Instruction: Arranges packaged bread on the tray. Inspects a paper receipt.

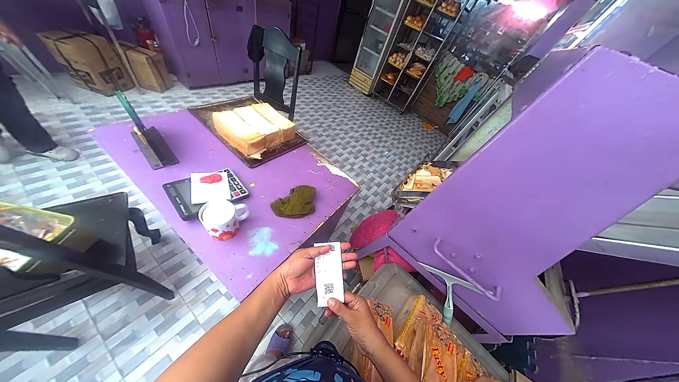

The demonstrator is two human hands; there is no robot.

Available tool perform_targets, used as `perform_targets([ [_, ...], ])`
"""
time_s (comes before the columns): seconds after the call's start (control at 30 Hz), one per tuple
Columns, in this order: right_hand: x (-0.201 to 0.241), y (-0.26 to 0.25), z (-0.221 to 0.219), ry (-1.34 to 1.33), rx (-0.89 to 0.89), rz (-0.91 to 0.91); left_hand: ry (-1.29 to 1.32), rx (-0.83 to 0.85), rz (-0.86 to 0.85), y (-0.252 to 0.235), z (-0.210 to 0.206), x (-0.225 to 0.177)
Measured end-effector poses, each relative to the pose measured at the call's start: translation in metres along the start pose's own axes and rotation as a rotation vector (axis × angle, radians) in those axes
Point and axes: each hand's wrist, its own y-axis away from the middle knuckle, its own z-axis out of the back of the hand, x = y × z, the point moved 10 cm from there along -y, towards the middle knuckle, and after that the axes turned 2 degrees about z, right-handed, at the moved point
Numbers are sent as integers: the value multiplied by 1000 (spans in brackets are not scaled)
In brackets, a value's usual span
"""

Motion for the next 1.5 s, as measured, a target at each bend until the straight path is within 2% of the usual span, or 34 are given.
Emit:
perform_targets([
  [0.93,-4,-1,-1,-20,26,-32,-3,-55,9,0,3,2],
  [1.5,-4,-1,0,-19,23,-33,10,-28,0,1,2,2],
])
